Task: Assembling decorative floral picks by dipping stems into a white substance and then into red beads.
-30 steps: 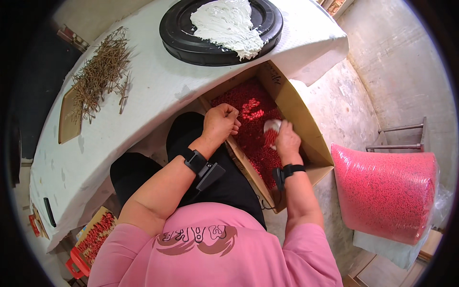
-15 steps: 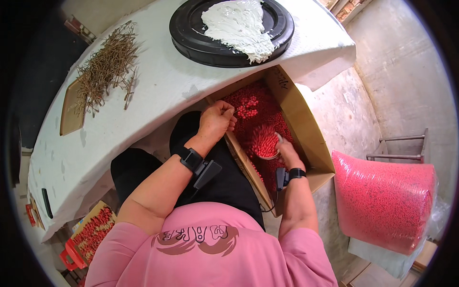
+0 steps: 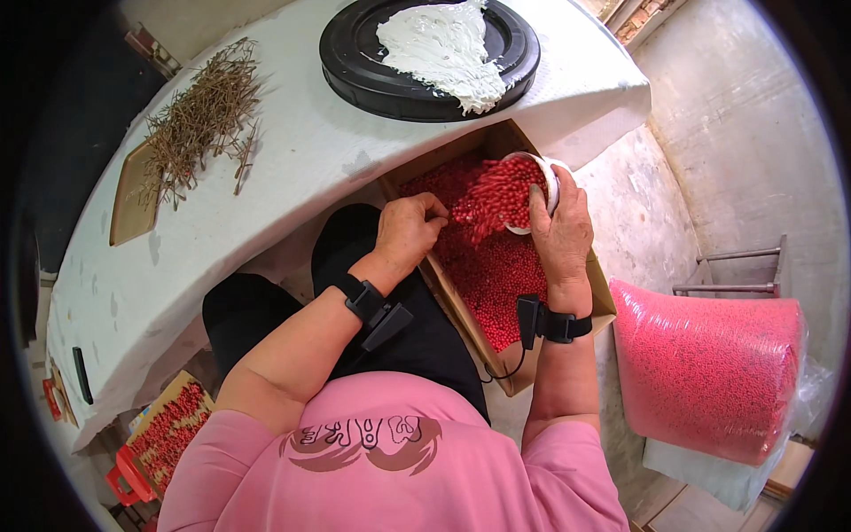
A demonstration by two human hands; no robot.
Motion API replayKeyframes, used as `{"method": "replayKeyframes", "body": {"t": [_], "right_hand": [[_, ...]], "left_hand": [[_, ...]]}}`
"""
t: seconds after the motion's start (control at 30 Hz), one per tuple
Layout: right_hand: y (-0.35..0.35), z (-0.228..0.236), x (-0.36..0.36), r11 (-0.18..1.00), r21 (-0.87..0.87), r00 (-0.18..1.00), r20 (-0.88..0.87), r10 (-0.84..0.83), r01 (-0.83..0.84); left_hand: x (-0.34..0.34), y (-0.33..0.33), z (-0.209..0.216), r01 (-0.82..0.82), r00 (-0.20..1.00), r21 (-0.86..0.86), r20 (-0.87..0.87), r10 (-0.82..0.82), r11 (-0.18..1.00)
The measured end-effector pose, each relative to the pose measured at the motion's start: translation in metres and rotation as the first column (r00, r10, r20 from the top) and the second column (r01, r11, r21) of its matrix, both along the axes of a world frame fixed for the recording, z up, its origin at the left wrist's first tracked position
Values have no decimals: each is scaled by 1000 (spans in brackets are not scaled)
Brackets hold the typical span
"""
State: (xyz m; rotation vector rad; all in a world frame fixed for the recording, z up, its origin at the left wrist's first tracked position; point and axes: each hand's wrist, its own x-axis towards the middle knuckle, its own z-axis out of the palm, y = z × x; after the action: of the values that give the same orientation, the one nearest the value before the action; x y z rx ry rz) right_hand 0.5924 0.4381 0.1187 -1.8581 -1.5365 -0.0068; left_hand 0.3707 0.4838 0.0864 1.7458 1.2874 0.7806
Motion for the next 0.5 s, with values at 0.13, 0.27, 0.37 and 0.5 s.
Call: {"method": "replayKeyframes", "body": {"t": [0.13,0.27,0.37,0.5], "right_hand": [[-7,18,-17,1000,14,984,177,-12,10],[-18,17,-24,1000,30,982,190,-13,8],[-22,5,-21,996,-56,974,219,-52,66],[-30,-45,-4,908,-358,937,335,-93,218]], "left_hand": [[1,1,-11,51,994,149,-105,-35,988],[7,0,-13,58,983,340,-184,6,939],[11,2,-11,119,967,458,-254,2,881],[8,-2,-6,185,955,489,-294,-38,852]]}}
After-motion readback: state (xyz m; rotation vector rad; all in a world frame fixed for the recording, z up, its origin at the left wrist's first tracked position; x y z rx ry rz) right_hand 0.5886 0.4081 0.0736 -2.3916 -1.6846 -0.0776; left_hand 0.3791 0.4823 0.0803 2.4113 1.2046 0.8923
